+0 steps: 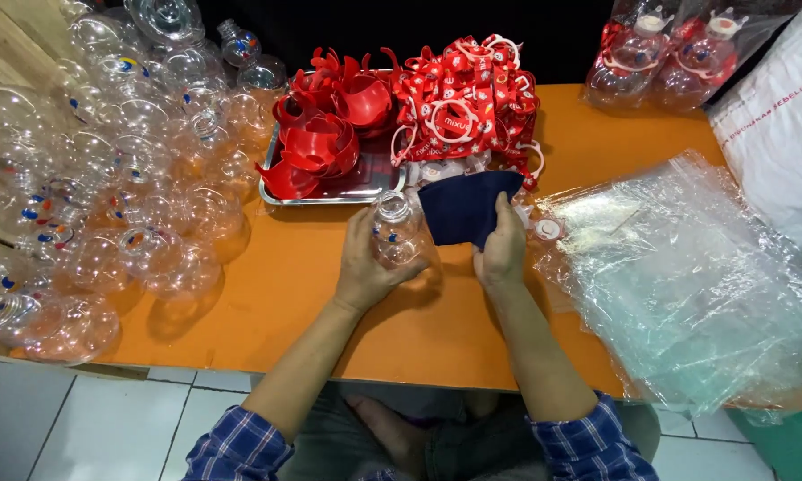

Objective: Assembling plastic bottles by manually pressing red bases onto clear spherical bodies using a cloth for grip.

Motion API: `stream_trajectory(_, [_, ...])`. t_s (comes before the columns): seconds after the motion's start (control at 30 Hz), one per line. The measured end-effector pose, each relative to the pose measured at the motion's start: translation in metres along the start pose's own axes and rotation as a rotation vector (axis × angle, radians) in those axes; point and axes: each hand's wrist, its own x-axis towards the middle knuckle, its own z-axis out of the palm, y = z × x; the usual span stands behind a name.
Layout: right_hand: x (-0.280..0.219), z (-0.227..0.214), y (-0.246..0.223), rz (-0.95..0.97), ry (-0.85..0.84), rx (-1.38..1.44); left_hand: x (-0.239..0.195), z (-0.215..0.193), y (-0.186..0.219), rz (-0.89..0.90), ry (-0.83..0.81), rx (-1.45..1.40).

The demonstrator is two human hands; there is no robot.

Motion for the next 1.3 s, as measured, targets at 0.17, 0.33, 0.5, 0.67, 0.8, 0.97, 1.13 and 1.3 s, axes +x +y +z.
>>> stream_trajectory(0.17, [0.011, -0.016, -0.001, 0.017, -0.022, -0.012, 0.002, -0.012, 0.009, -0.026, 0.011, -0.029])
stream_trajectory(0.33, [0.009, -0.013, -0.008, 0.04, -0.108, 0.009, 0.003, -0.024, 0.015, 0.028, 0.075, 0.036])
stream_trajectory(0.5, [0.007, -0.017, -0.011, 0.067, -0.185, 0.037, -0.002, -0.027, 0.037, 0.038, 0.189, 0.127])
stream_trajectory(0.67, [-0.012, -0.024, -0.021, 0.136, -0.139, 0.048, -0.031, -0.024, 0.074, -0.169, 0.067, -0.046])
stream_trajectory(0.8, [-0.043, -0.032, -0.007, 0.298, -0.074, 0.07, -0.053, -0.02, 0.095, -0.584, -0.16, -0.457])
stream_trajectory(0.97, [-0.091, -0.031, -0.004, 0.444, -0.142, -0.1, -0.054, -0.019, 0.112, -0.763, -0.11, -0.674])
stream_trajectory(1.13, [-0.116, -0.003, -0.012, 0.459, -0.206, -0.304, -0.058, -0.03, 0.105, -0.78, 0.01, -0.753])
stream_trajectory(1.3, [-0.106, -0.031, 0.006, 0.018, -0.313, -0.989, -0.049, -0.045, 0.109, -0.852, 0.091, -0.811])
